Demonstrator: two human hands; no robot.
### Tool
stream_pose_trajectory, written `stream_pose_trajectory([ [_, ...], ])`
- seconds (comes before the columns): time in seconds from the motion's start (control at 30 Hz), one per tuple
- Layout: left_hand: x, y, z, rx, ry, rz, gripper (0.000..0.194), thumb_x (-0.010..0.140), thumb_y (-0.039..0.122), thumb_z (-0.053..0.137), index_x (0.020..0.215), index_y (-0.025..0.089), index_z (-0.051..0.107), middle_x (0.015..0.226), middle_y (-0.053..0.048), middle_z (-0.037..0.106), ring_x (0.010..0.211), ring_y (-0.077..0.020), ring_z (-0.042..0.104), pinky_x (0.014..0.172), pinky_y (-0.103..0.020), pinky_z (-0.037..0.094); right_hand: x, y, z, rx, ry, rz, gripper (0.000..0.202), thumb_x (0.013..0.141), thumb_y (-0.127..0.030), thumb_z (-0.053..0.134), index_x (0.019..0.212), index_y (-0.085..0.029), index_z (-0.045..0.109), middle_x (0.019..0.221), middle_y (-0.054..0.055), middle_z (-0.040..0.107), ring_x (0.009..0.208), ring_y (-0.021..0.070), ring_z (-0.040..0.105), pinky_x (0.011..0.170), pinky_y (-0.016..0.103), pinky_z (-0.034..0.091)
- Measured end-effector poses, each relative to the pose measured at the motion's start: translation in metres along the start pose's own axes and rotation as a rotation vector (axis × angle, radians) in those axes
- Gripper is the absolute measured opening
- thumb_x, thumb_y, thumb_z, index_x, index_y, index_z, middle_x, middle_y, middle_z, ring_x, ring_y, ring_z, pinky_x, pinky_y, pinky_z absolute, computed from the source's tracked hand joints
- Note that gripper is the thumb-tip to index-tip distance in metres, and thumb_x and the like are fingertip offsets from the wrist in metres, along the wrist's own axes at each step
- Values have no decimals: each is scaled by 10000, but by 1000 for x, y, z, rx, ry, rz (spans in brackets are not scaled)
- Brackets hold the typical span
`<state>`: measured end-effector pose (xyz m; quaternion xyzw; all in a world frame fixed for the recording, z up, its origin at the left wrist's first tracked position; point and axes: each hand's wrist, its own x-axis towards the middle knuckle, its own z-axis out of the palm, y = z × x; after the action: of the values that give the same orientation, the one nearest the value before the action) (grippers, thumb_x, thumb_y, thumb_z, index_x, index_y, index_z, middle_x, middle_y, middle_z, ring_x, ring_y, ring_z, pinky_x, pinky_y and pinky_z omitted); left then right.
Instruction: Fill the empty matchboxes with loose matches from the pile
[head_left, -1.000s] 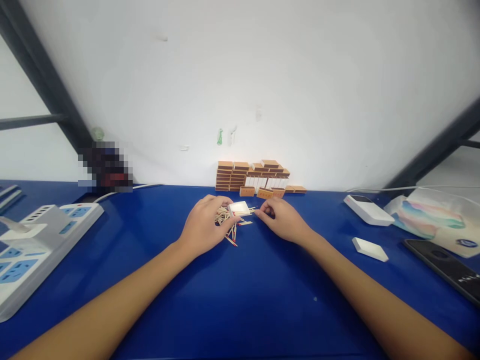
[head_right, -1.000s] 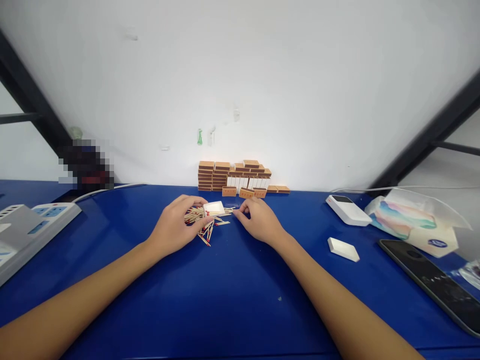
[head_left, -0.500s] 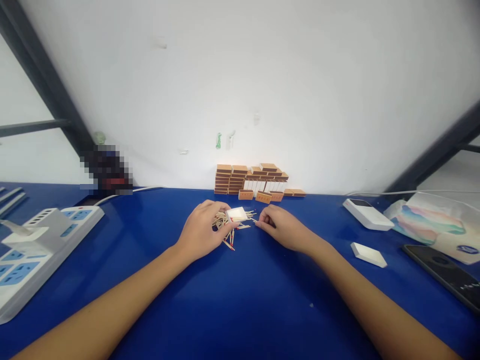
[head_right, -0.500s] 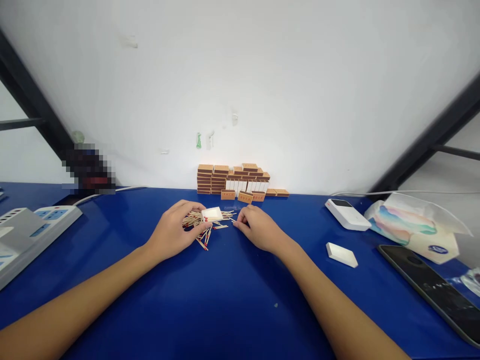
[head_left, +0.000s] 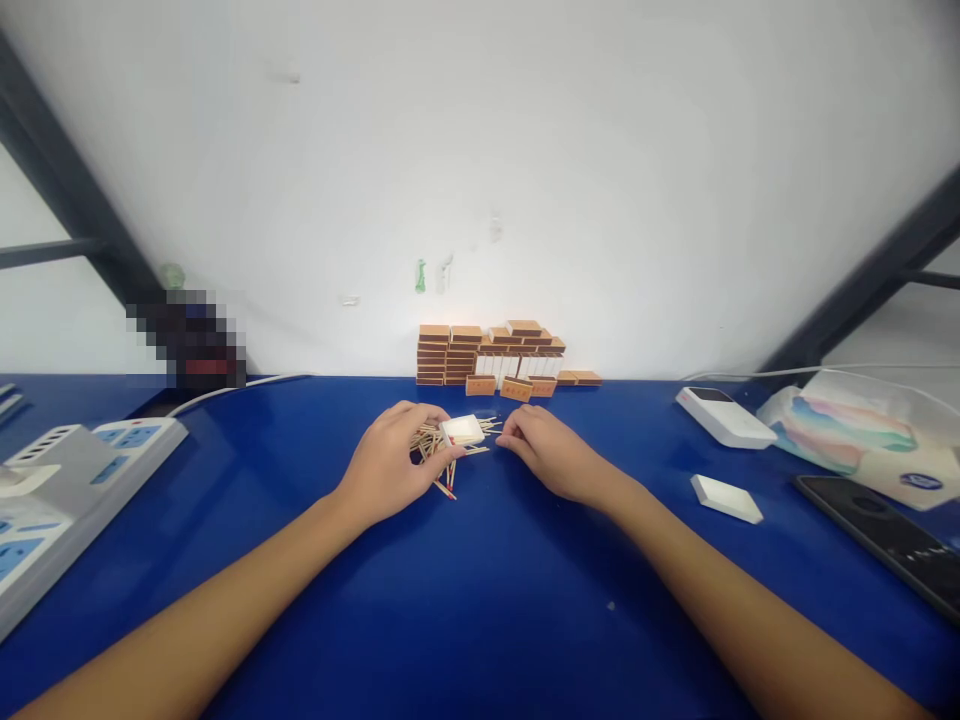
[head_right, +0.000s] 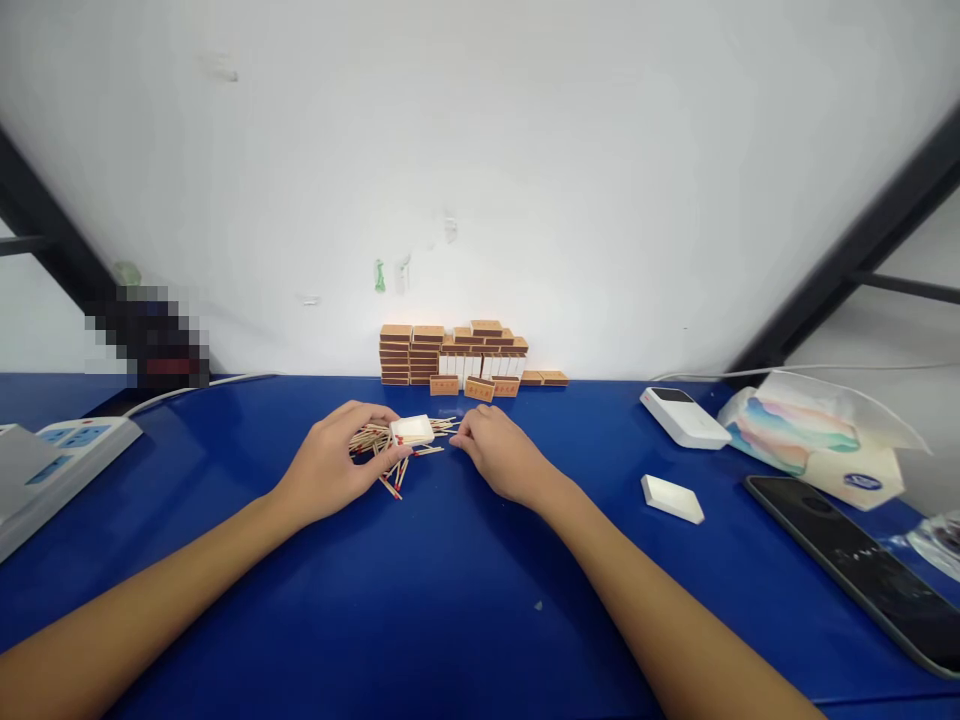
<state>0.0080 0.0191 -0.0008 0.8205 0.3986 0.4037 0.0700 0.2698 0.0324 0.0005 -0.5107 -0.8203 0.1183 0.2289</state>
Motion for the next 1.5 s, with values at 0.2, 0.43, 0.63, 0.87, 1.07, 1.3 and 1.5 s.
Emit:
stream_pose_trajectory([
  [0.2,0,2,-2,-14,-16,-6,296,902,354,811,1147,242,687,1086,-52,739,1010,-247,700,882,-414,569,0,1,-1,137,157,-47,85,1030,-238,556,993,-224,631,928,63,710,907,237,636,834,369,484],
  [0.43,-4,7,-1,-60,-46,29,336,886,314,818,1192,266,687,1153,-46,756,1024,-243,718,915,-432,580,-1,-16,-10,306,258,-101,192,1028,-253,537,988,-240,724,1009,85,769,935,245,679,843,409,527],
  [0.63,-5,12,1,-82,-29,40,324,873,351,842,1152,264,703,1105,-35,777,982,-238,736,892,-419,598,-2,-33,0,697,280,12,154,921,-381,737,942,-237,790,925,62,797,842,231,710,739,379,539],
  [0.87,-5,15,0,-106,-18,24,324,879,322,841,1164,250,708,1115,-40,776,1000,-229,738,899,-399,604,-5,-33,15,508,289,-36,134,919,-372,737,887,-254,790,1067,78,691,945,226,640,724,353,526],
  [1.07,-3,11,0,-106,-18,13,325,879,337,837,1164,251,705,1129,-49,779,1001,-232,744,901,-400,611,-5,-24,1,388,361,-120,183,1012,-338,616,923,-234,737,991,77,685,911,218,640,741,347,512],
  [1.3,2,9,0,-144,21,-125,337,879,394,827,1147,224,713,1091,-73,785,1016,-252,769,907,-409,614,1,23,-23,93,398,38,199,982,-322,610,854,-198,697,835,63,672,742,211,586,741,371,473],
  [1.5,0,10,-1,-38,17,-9,330,896,353,819,1190,235,727,1113,-58,769,1039,-230,729,934,-392,594,6,24,-7,102,172,-47,115,944,-312,685,917,-204,714,908,60,663,799,210,597,770,355,484],
])
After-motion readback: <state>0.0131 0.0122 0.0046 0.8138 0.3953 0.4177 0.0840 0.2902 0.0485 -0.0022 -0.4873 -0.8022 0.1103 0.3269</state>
